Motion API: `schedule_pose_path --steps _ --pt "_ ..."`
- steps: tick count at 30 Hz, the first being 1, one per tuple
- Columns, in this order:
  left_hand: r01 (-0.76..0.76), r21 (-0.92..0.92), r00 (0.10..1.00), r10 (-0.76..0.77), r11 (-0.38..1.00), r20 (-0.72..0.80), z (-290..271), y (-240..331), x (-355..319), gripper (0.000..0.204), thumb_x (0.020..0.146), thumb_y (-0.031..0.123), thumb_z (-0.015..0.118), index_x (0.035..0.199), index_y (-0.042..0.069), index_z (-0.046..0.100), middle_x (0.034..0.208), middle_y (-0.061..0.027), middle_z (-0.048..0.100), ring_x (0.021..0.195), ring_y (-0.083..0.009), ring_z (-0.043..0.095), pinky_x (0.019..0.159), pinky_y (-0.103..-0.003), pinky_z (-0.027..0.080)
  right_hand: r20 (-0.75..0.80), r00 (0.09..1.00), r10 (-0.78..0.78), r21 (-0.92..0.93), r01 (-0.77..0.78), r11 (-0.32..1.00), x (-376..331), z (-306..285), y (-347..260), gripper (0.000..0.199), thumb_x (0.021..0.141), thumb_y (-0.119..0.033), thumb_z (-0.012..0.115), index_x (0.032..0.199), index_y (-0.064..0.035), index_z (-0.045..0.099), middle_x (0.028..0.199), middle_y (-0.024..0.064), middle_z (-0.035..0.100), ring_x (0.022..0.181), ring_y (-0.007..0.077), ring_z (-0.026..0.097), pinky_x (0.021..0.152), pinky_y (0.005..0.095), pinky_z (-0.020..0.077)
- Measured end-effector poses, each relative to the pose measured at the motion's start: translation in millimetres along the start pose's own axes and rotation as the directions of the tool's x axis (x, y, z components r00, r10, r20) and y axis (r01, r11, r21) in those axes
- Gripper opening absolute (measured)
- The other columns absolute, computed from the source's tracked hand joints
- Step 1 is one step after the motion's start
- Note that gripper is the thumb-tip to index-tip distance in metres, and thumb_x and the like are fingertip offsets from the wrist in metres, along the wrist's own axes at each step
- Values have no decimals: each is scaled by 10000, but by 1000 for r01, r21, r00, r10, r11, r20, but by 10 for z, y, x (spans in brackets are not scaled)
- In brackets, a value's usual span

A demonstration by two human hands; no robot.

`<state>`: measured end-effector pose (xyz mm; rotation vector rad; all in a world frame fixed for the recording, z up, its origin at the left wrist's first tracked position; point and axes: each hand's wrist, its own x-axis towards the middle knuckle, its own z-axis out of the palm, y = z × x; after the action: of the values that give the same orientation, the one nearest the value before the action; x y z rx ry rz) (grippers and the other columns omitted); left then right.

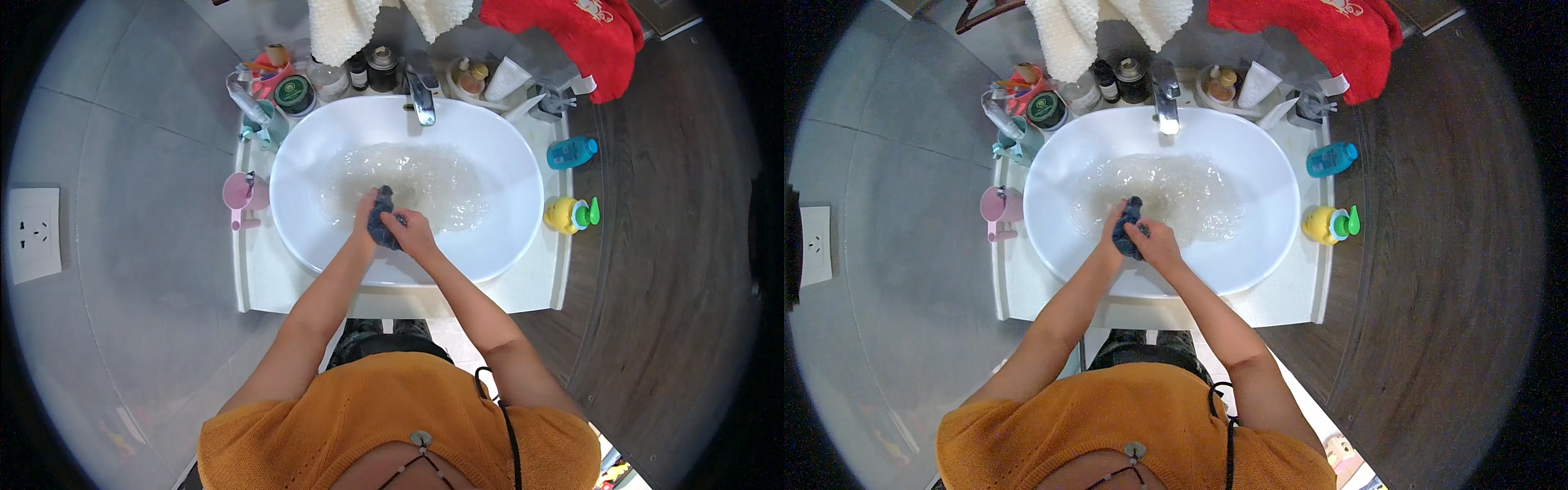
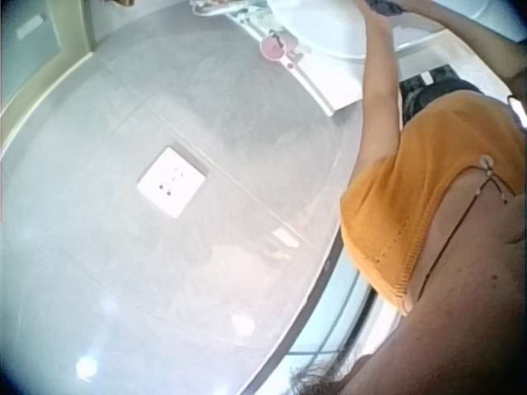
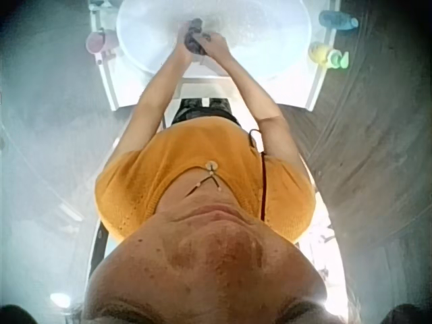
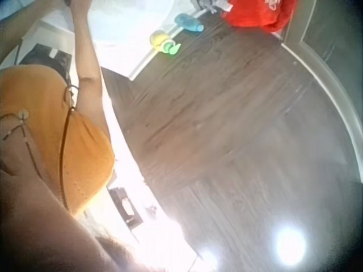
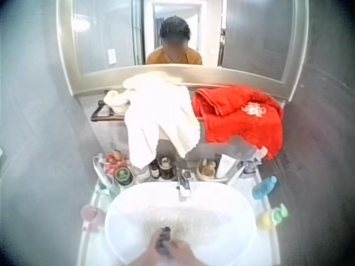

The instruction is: The person moves a water jug and a cloth, picks up a small package, walks to a bathroom sink, and washes the cloth by rubbing it with both hands under running water.

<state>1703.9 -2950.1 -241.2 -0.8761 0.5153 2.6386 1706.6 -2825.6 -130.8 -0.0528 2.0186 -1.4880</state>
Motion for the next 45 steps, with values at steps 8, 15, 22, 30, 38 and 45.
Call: schedule_pose_path --steps 8,15,22,30,38,45 --pt "11 225 976 38 974 -214 721 -320 -458 205 873 239 441 842 80 567 760 -32 573 692 -143 567 607 -285 467 -498 845 -193 -467 -74 881 406 -191 276 285 824 -323 473 814 -74 610 759 207 600 736 389 575 668 467 442" --pt "2 535 929 196 845 -314 586 187 -558 224 842 259 487 862 62 591 789 -35 569 683 -135 551 617 -294 461 -365 920 -144 -229 61 972 231 -780 424 263 757 -338 637 887 -109 641 759 125 631 748 273 609 695 332 464" --pt "-198 960 655 701 -200 281 103 578 -561 288 811 254 566 1028 66 583 1003 -65 546 896 -216 520 801 -305 412 -400 808 -432 -655 78 752 25 -1166 424 475 691 -208 687 1145 -187 550 1188 171 452 1098 316 446 900 365 395" --pt "-201 598 800 222 -776 557 229 193 -499 409 693 75 592 1097 106 534 1046 -103 527 993 -279 486 816 -396 417 -139 830 -540 -877 150 456 155 -902 506 421 640 -79 669 1043 -99 550 1044 93 506 948 267 505 770 369 452" --pt "-231 602 875 107 -765 473 -14 405 -445 293 749 61 518 1032 104 582 960 -94 582 918 -275 536 761 -373 431 44 978 -202 -885 132 447 154 -1023 812 416 718 -73 597 1127 -114 534 1037 75 560 943 267 533 819 353 450" --pt "-236 969 930 273 -73 247 331 837 -1072 186 848 56 470 993 25 583 837 -67 601 730 -128 560 702 -253 443 21 932 -361 -616 297 730 -285 -1390 318 270 780 -84 566 1048 -71 594 1076 70 590 948 232 561 784 323 472"
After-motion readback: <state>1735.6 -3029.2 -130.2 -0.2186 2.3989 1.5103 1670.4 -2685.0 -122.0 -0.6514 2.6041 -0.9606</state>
